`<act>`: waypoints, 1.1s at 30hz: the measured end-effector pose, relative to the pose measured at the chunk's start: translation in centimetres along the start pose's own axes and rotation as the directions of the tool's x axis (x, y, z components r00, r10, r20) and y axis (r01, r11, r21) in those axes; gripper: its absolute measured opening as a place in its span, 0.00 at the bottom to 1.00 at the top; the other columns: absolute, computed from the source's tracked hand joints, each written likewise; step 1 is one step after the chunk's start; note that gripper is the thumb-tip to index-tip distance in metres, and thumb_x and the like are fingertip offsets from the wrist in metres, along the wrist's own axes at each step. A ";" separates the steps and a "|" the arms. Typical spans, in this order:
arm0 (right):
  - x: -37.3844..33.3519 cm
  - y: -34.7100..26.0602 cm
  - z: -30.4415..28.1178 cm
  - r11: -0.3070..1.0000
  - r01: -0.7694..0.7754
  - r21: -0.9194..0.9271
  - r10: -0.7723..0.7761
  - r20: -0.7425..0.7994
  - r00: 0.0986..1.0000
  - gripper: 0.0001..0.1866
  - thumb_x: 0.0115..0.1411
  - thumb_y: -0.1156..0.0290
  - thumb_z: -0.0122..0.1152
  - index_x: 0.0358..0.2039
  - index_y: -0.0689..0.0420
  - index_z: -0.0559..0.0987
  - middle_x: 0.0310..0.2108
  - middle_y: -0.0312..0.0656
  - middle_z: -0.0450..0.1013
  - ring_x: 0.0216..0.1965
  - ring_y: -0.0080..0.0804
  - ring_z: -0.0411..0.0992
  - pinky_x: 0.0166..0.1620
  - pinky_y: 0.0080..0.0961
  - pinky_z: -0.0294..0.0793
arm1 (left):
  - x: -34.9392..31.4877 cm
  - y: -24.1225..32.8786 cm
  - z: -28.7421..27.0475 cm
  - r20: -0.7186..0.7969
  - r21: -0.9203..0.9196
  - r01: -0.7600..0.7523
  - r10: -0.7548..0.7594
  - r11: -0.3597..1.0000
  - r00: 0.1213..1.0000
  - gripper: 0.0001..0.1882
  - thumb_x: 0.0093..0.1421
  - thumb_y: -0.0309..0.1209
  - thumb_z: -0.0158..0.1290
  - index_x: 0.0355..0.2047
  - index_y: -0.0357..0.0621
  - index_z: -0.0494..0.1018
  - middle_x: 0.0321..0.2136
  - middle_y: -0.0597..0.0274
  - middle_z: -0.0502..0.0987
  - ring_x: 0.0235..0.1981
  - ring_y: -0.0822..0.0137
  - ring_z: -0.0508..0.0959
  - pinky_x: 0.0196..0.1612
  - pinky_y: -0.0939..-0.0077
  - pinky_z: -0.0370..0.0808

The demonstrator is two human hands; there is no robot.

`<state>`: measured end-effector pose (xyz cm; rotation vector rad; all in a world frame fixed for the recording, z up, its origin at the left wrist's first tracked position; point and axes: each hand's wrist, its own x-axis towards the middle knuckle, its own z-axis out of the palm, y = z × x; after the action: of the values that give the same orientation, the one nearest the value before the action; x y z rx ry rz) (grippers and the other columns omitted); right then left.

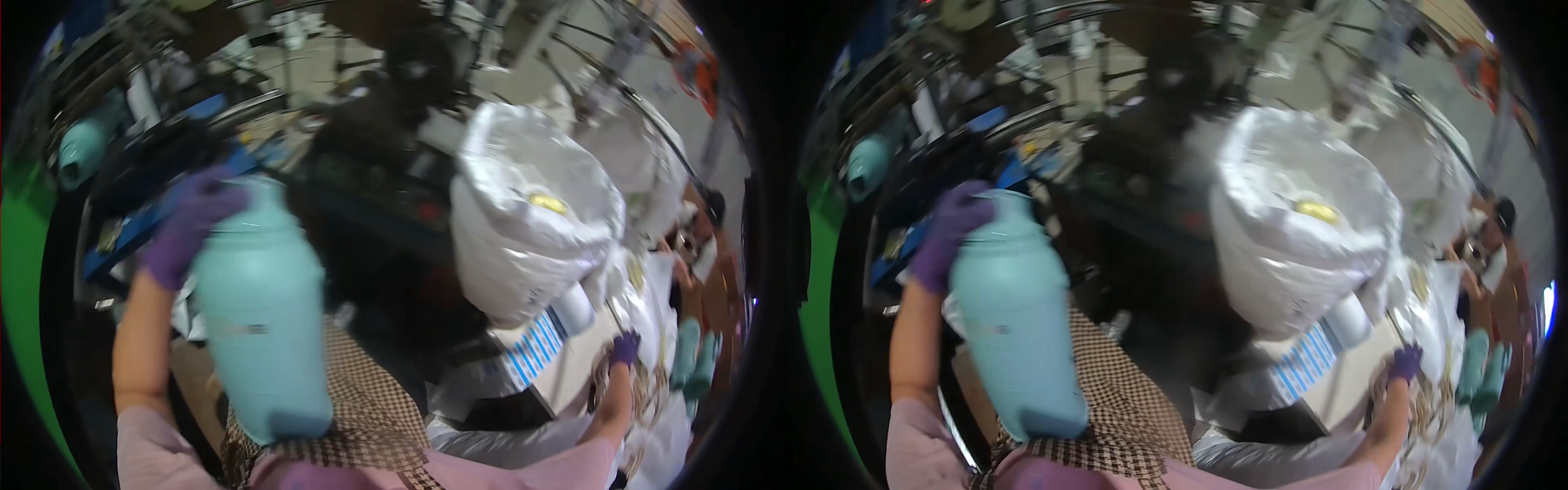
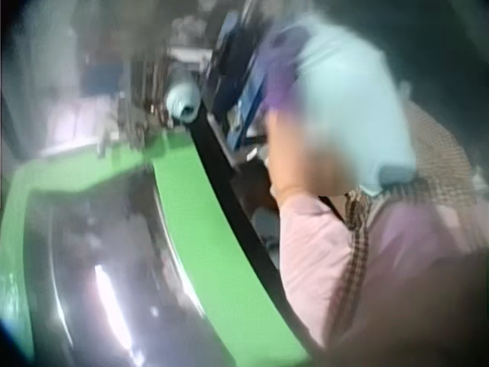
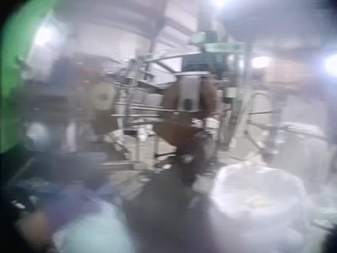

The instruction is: The person assembles multiple light-blue flasks by fitting the flask body onto a machine to attach components, inserting internal parts by hand, and securing a handle to each unit.

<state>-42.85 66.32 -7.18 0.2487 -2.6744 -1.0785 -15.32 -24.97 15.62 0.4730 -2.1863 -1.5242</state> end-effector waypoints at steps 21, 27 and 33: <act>2.8 -1.9 -31.4 -0.355 0.225 0.907 0.498 -0.019 0.867 0.26 0.61 0.77 0.51 0.61 0.53 0.70 0.45 0.34 0.72 0.38 0.24 0.73 0.46 0.29 0.75 | -0.2 -5.0 5.4 0.310 -0.402 0.093 0.040 0.911 0.950 0.17 0.63 0.44 0.58 0.38 0.43 0.74 0.30 0.70 0.74 0.32 0.79 0.73 0.37 0.83 0.71; 1.5 -28.2 -57.7 -0.913 -0.397 -0.096 -0.357 -0.286 0.889 0.20 0.66 0.79 0.56 0.58 0.57 0.71 0.38 0.31 0.70 0.28 0.17 0.66 0.34 0.19 0.69 | -0.3 -5.9 5.8 0.260 -0.306 -0.295 0.378 0.905 0.889 0.27 0.64 0.56 0.48 0.39 0.41 0.73 0.35 0.63 0.76 0.36 0.72 0.75 0.42 0.76 0.74; 0.8 -37.2 -65.0 -0.922 -0.369 -0.118 -0.334 -0.241 0.911 0.19 0.74 0.60 0.46 0.56 0.60 0.72 0.20 0.26 0.55 0.15 0.14 0.52 0.22 0.09 0.58 | -2.4 -5.3 2.4 0.361 -0.787 0.077 0.355 0.613 0.863 0.49 0.65 0.73 0.24 0.53 0.40 0.72 0.45 0.56 0.77 0.47 0.65 0.77 0.56 0.67 0.74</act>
<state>-22.41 -3.14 12.21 -0.3880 0.7954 -2.3758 -14.35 -23.60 9.52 -0.4321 -1.5011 -2.4747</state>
